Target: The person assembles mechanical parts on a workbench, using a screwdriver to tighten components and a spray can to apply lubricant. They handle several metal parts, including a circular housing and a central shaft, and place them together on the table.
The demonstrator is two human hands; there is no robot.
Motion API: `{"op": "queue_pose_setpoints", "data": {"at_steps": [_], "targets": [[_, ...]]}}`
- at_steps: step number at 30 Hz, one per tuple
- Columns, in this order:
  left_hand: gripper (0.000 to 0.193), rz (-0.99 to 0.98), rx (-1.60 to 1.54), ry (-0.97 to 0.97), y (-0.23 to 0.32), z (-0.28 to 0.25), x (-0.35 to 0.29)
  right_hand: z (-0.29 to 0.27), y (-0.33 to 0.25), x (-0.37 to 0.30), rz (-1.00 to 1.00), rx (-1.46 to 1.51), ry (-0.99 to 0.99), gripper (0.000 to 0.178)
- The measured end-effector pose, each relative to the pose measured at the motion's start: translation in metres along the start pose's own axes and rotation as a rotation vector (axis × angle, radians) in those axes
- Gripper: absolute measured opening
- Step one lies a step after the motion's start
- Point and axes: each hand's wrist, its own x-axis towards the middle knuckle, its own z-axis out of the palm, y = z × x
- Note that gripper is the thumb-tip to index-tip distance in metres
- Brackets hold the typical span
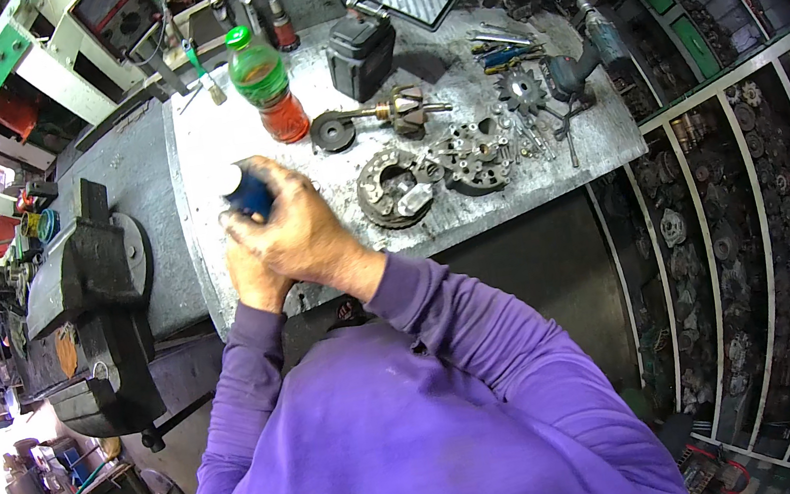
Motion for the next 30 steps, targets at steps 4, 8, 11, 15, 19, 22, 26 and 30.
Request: {"op": "queue_pose_setpoints", "data": {"at_steps": [4, 8, 11, 15, 19, 22, 26, 30], "targets": [[0.046, 0.163, 0.117, -0.087, -0.016, 0.004, -0.005, -0.004, 0.003, 0.000, -0.014, 0.020, -0.099, 0.035], [0.055, 0.023, 0.089, -0.141, -0.038, 0.021, -0.015, -0.006, 0.014, -0.001, -0.061, 0.025, -0.186, 0.035], [0.059, 0.068, 0.038, -0.003, -0.047, 0.026, -0.017, -0.007, 0.021, 0.004, -0.144, 0.013, -0.170, 0.032], [0.071, 0.119, 0.231, -0.169, -0.036, 0.005, -0.014, -0.016, 0.012, 0.017, -0.024, 0.090, -0.220, 0.032], [0.054, -0.010, 0.151, -0.337, -0.006, -0.010, 0.000, -0.062, -0.008, 0.021, -0.175, 0.416, -0.170, 0.021], [0.025, 0.008, 0.102, -0.178, 0.019, -0.011, 0.000, -0.137, -0.008, 0.002, 0.013, 0.393, -0.238, 0.019], [0.027, 0.156, 0.434, -0.064, 0.035, 0.003, 0.002, -0.234, 0.013, -0.062, 0.223, 0.224, -0.131, 0.017], [0.025, 0.215, 0.736, -0.108, 0.039, 0.013, 0.013, -0.295, 0.050, -0.143, 0.288, -0.072, 0.069, 0.013]]}}
